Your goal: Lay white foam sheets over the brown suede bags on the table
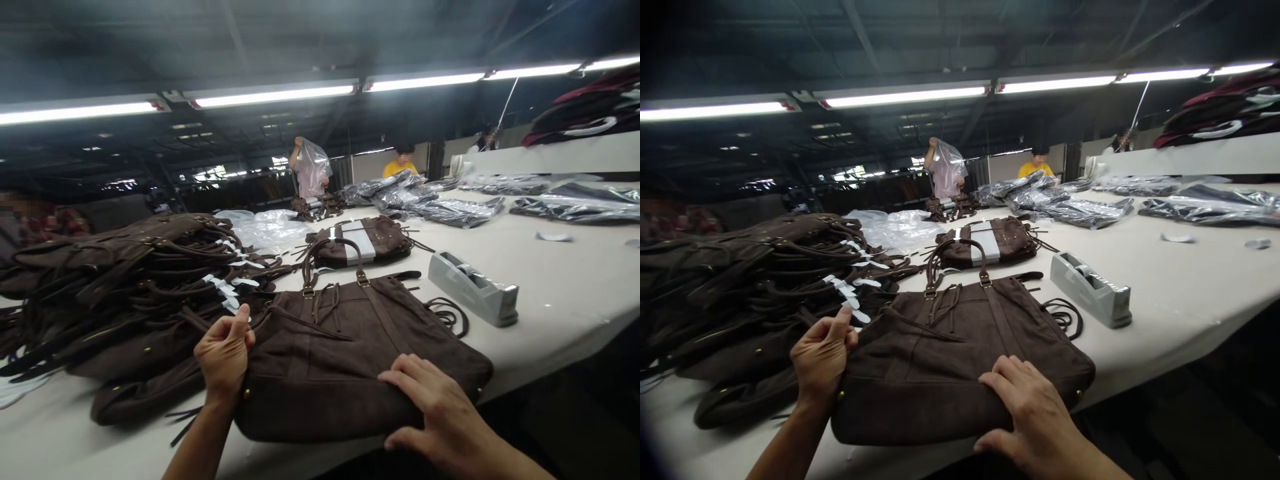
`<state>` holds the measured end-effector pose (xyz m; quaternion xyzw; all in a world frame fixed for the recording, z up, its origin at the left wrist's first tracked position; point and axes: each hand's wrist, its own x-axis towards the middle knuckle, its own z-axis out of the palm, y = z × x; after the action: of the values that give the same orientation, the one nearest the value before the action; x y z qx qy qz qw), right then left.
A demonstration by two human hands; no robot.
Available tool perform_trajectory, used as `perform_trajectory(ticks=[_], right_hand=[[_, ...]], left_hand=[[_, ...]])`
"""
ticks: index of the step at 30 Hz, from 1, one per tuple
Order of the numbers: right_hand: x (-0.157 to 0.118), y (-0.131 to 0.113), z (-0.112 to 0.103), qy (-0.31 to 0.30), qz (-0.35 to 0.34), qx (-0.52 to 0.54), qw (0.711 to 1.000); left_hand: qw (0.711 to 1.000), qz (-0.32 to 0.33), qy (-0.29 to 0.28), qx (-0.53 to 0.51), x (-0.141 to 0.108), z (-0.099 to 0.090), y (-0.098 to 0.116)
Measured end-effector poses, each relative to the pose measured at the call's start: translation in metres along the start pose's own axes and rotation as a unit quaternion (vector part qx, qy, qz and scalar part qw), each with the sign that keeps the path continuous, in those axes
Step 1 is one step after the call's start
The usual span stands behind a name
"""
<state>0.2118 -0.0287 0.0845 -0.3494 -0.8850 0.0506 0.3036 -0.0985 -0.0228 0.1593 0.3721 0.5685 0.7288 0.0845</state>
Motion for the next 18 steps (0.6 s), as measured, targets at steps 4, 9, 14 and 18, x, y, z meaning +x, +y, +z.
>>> perform_trajectory(ticks=[4, 9, 14, 18], right_hand=[[0.018, 0.004, -0.007, -0.067, 0.120, 0.070, 0.988], [0.030, 0.012, -0.002, -0.147, 0.120, 0.063, 0.980], [0.031, 0.006, 0.010, -0.229, 0.044, 0.005, 0.972], [0.034, 0.002, 0.027, -0.290, -0.017, -0.003, 0.957]], left_hand=[[0.998, 0.015, 0.068, 0.001, -0.014, -0.006, -0.005], [0.979, 0.098, -0.035, 0.173, -0.029, -0.023, -0.022], [0.854, 0.165, -0.193, 0.455, -0.023, -0.038, -0.021], [0.821, 0.236, -0.281, 0.438, -0.009, -0.019, -0.010]])
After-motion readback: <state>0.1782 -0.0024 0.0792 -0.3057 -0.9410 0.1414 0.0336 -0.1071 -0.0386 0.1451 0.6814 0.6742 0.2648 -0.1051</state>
